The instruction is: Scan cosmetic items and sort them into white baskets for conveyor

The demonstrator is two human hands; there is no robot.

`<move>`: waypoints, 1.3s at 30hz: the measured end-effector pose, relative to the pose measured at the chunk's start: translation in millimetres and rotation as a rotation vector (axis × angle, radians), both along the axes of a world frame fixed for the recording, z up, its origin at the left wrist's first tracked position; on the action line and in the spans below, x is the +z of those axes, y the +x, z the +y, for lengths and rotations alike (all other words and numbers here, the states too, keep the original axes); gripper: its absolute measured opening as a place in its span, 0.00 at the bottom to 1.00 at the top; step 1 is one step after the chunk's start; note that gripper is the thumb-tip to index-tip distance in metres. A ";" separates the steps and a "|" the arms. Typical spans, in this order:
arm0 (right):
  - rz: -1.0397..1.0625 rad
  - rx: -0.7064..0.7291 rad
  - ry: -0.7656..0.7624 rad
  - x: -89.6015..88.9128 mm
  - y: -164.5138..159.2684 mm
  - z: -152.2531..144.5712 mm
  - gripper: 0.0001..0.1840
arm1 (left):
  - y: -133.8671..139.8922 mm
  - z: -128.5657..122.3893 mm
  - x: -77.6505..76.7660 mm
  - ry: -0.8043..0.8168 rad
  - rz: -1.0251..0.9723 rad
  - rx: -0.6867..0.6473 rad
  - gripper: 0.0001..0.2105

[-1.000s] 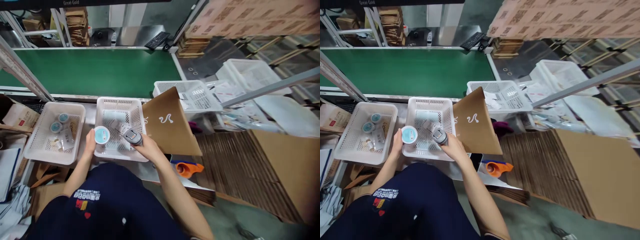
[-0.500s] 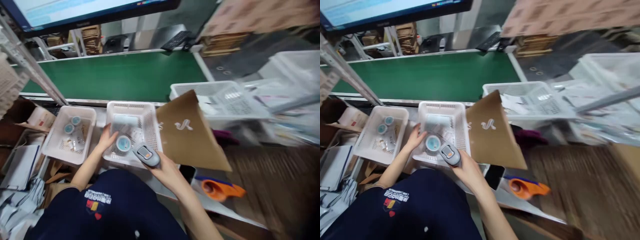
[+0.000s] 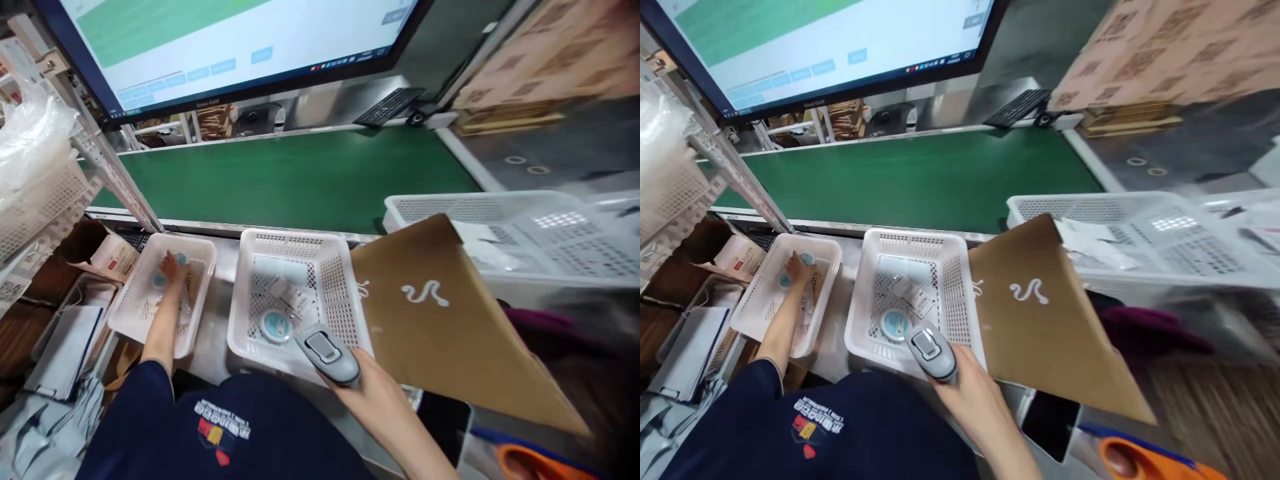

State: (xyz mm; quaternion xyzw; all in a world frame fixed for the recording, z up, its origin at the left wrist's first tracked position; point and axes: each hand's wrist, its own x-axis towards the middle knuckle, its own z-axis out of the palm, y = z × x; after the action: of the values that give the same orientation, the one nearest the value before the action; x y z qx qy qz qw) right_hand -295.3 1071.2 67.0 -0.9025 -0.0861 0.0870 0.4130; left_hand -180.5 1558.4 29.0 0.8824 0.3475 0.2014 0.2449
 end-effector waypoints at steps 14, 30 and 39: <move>-0.091 0.120 -0.247 68.7 35.7 72.5 0.32 | -30.9 -202.3 -19.5 0.340 -0.080 -0.801 0.36; -0.039 0.024 -0.115 -14.9 1.6 -8.2 0.23 | -54.2 34.2 16.0 -0.021 0.444 0.147 0.38; -0.078 0.151 -0.078 34.3 -1.6 36.1 0.24 | -47.6 -67.2 21.1 0.322 0.080 -0.276 0.44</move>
State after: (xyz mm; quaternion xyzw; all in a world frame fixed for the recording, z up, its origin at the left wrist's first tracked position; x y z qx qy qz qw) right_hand -296.9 1107.3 101.3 -0.9115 -0.1664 0.0857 0.3663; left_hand -228.1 1491.2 50.1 0.9566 0.1963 0.1839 0.1123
